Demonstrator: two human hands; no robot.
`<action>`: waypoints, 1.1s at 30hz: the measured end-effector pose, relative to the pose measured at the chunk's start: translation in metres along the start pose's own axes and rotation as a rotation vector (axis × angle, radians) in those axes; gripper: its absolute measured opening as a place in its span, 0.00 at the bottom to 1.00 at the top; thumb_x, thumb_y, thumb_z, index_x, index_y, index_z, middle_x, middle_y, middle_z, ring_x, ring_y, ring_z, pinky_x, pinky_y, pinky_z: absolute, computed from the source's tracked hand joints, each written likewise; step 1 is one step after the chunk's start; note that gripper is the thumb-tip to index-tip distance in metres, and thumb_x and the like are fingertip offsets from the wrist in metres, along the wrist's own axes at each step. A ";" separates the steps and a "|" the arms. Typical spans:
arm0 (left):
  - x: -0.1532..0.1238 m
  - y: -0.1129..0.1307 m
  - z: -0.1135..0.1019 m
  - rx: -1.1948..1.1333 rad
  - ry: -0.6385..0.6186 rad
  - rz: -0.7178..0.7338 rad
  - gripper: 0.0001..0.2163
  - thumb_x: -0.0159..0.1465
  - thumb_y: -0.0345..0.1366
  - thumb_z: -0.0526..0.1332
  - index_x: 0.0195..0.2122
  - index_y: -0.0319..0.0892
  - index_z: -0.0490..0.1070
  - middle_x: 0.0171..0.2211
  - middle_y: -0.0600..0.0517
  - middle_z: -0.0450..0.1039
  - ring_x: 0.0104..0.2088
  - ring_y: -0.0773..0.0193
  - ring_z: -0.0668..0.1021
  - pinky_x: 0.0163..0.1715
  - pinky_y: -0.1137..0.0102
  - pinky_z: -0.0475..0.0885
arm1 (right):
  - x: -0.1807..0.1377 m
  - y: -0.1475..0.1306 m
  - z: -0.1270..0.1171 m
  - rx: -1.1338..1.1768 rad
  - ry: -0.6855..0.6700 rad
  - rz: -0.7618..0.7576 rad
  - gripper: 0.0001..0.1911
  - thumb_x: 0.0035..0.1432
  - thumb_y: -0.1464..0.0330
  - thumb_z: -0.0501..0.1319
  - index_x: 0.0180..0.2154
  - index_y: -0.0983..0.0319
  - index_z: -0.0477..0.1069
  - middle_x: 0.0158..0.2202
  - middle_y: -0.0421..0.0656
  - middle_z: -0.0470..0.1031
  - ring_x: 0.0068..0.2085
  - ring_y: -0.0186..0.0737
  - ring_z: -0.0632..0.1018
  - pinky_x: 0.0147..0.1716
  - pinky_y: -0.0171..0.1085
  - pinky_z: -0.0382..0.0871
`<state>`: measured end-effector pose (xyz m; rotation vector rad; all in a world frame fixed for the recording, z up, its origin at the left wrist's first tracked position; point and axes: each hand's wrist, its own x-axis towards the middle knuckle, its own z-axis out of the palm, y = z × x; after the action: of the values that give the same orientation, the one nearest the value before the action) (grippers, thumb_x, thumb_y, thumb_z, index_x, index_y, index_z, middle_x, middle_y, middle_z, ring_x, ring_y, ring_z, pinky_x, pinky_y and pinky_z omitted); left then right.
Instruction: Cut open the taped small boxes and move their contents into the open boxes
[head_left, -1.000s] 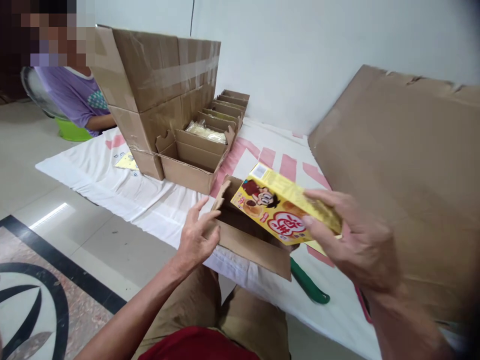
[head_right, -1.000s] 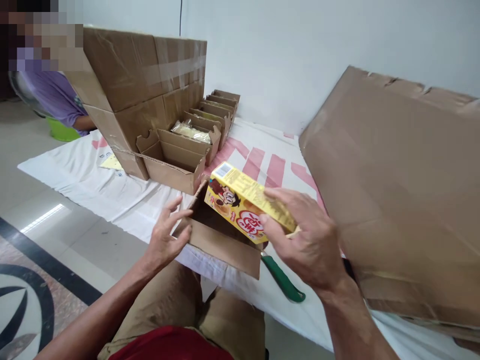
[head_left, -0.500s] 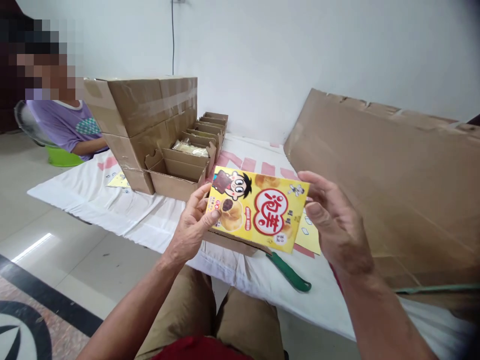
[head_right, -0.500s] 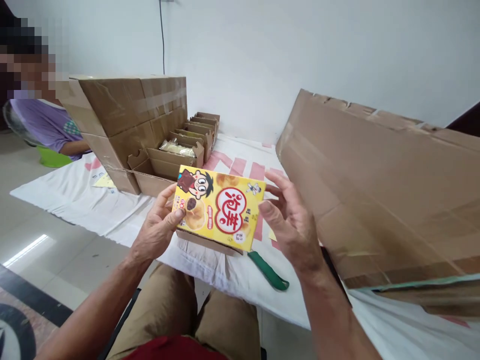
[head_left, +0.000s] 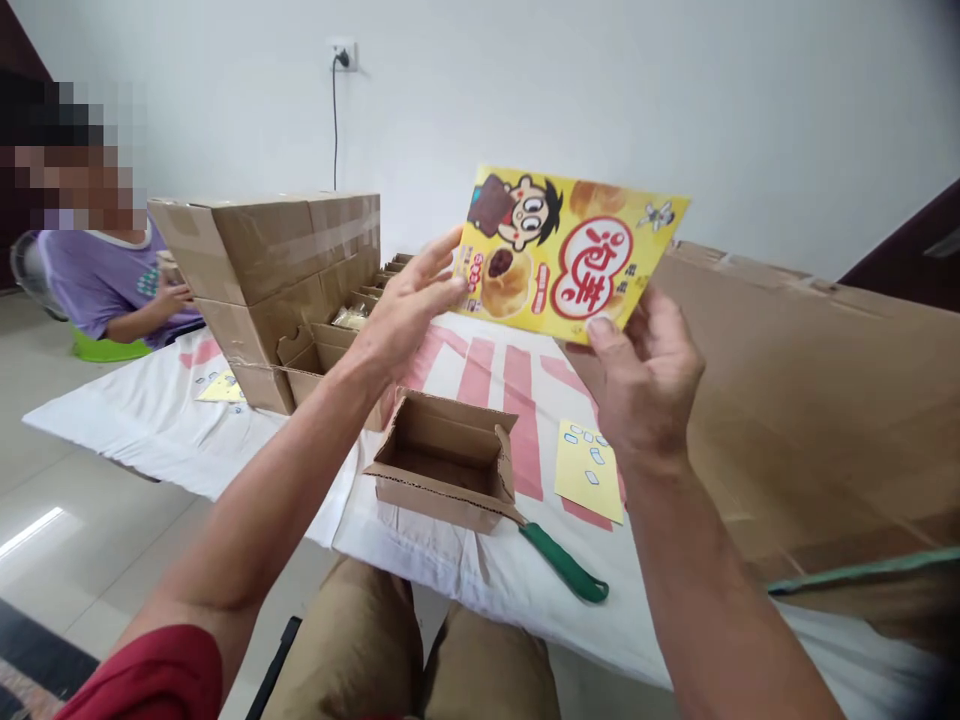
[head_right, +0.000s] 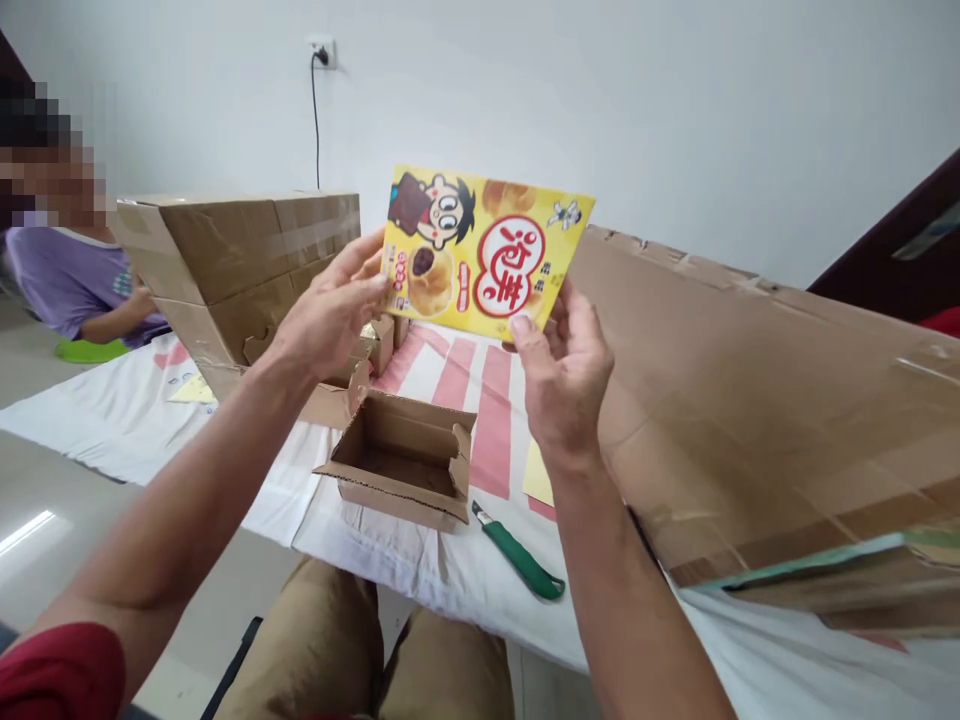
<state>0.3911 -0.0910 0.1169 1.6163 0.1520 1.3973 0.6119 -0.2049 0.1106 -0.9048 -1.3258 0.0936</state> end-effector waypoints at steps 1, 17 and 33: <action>0.015 0.000 0.000 0.007 0.011 0.022 0.24 0.66 0.40 0.69 0.64 0.52 0.71 0.64 0.49 0.72 0.71 0.40 0.68 0.65 0.35 0.66 | 0.011 0.000 -0.001 -0.008 0.003 -0.017 0.25 0.65 0.59 0.68 0.62 0.54 0.71 0.58 0.46 0.80 0.54 0.50 0.82 0.47 0.46 0.83; -0.211 0.044 -0.069 0.289 0.729 -0.103 0.29 0.57 0.36 0.76 0.60 0.46 0.73 0.58 0.45 0.79 0.56 0.54 0.82 0.52 0.64 0.82 | -0.063 -0.037 0.098 0.021 -0.711 0.232 0.20 0.60 0.68 0.66 0.55 0.57 0.71 0.54 0.45 0.81 0.53 0.48 0.82 0.49 0.48 0.81; -0.277 -0.061 -0.087 0.768 0.833 -0.278 0.29 0.68 0.34 0.61 0.70 0.43 0.63 0.69 0.40 0.66 0.70 0.49 0.69 0.72 0.51 0.62 | -0.022 0.038 0.223 -0.822 -1.494 0.157 0.26 0.52 0.66 0.71 0.52 0.60 0.72 0.46 0.45 0.84 0.46 0.47 0.83 0.35 0.36 0.68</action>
<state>0.2552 -0.1845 -0.1297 1.3710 1.4872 1.8152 0.4302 -0.0776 0.0625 -1.7659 -2.7737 0.4233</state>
